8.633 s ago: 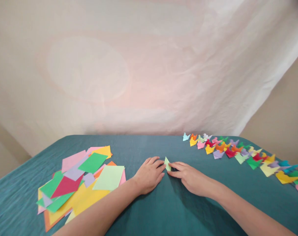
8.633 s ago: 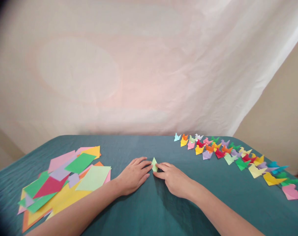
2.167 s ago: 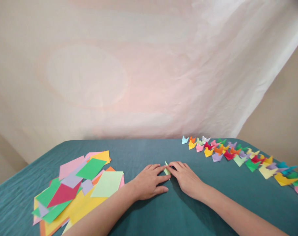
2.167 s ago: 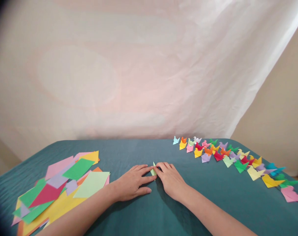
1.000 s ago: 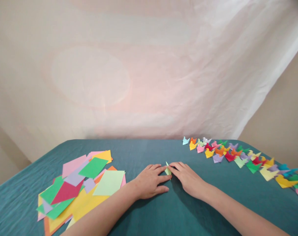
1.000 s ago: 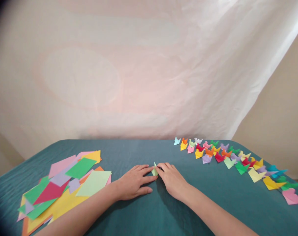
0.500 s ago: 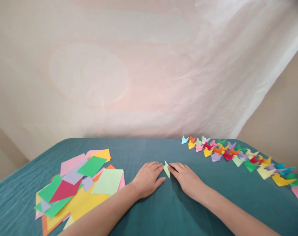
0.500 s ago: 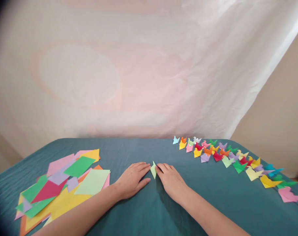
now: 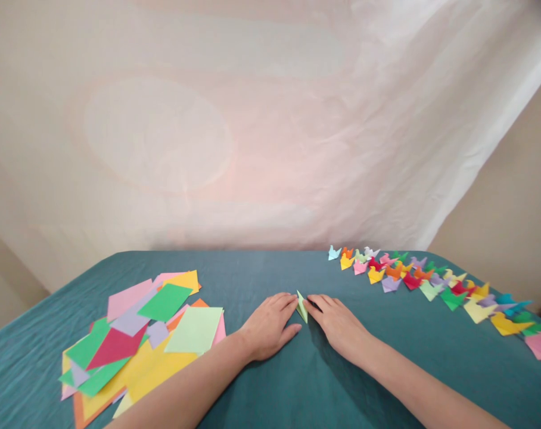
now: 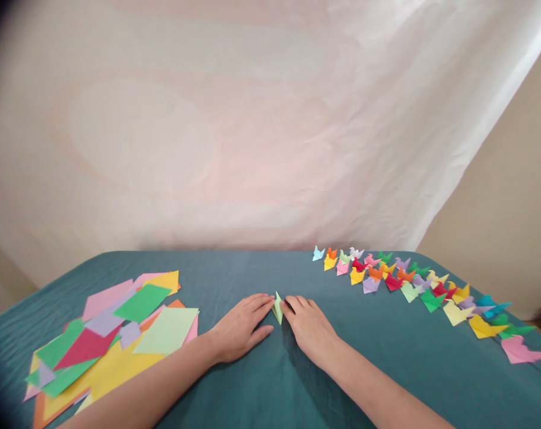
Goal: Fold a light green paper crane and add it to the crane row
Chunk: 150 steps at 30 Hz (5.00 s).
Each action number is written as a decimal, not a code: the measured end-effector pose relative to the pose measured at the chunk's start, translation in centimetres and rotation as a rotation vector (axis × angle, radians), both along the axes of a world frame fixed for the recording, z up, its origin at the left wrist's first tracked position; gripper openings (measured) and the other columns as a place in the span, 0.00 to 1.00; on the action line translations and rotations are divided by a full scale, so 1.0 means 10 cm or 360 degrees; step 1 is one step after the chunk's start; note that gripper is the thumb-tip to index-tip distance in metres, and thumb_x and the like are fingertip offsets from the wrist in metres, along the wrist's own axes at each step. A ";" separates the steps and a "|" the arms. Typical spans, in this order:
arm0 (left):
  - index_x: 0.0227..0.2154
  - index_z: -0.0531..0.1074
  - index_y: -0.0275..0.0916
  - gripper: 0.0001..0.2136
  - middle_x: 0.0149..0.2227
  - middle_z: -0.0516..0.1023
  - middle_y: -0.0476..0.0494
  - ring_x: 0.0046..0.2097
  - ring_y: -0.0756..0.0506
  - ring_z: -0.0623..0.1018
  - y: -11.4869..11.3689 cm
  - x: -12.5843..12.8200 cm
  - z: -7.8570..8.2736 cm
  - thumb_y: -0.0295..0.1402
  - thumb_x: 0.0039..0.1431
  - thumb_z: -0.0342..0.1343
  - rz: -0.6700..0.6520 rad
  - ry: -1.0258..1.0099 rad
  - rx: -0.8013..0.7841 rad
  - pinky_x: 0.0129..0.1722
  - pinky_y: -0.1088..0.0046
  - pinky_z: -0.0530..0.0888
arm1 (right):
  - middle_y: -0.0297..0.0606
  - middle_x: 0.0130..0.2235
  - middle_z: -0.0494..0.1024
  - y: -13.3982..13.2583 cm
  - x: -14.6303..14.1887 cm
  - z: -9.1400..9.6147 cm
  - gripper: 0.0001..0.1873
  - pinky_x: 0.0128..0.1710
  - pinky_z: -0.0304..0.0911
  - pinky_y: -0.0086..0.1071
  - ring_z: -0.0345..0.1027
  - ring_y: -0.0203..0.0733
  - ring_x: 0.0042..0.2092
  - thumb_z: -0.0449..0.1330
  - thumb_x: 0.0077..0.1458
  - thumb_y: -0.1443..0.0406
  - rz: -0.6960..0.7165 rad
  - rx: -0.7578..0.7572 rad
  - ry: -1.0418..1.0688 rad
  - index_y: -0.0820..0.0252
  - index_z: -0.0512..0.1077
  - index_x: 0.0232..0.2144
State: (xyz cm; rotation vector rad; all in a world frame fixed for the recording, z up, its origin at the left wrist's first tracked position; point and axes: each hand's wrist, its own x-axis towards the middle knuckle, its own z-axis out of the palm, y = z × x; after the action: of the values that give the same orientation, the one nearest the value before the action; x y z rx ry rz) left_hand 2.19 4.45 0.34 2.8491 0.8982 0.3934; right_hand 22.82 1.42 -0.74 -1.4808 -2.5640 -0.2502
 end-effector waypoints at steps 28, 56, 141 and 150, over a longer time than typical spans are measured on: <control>0.59 0.54 0.43 0.23 0.60 0.59 0.44 0.60 0.41 0.58 0.04 -0.02 0.03 0.44 0.63 0.40 -0.0169 0.0040 -0.0045 0.58 0.61 0.56 | 0.44 0.47 0.74 0.01 0.17 -0.13 0.22 0.50 0.63 0.40 0.66 0.43 0.49 0.47 0.53 0.76 0.0223 0.0188 0.0410 0.63 0.71 0.47; 0.57 0.56 0.40 0.21 0.58 0.62 0.41 0.58 0.42 0.62 0.04 -0.02 0.04 0.40 0.63 0.43 -0.0146 -0.0130 -0.0127 0.58 0.60 0.58 | 0.41 0.50 0.72 0.03 0.13 -0.03 0.24 0.49 0.61 0.39 0.62 0.42 0.50 0.47 0.53 0.76 0.0337 0.0042 0.0356 0.61 0.68 0.50; 0.57 0.58 0.40 0.22 0.58 0.62 0.44 0.61 0.42 0.56 0.03 0.01 0.00 0.43 0.64 0.39 0.0002 0.0079 0.0158 0.58 0.62 0.56 | 0.40 0.48 0.67 0.07 0.11 -0.06 0.33 0.47 0.56 0.39 0.57 0.44 0.48 0.46 0.50 0.78 0.0189 -0.0173 0.0445 0.52 0.59 0.57; 0.57 0.57 0.40 0.22 0.58 0.62 0.43 0.61 0.42 0.56 0.02 0.01 -0.04 0.44 0.64 0.39 0.0029 0.0041 0.0178 0.58 0.60 0.57 | 0.41 0.47 0.68 0.08 0.10 -0.05 0.30 0.45 0.57 0.38 0.58 0.43 0.47 0.47 0.53 0.77 0.0196 -0.0147 0.0381 0.52 0.60 0.57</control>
State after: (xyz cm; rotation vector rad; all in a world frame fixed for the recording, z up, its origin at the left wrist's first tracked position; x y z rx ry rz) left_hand 2.28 4.65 -0.03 2.9554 0.9363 0.4224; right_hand 23.87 2.23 -1.24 -1.2868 -2.4886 0.0597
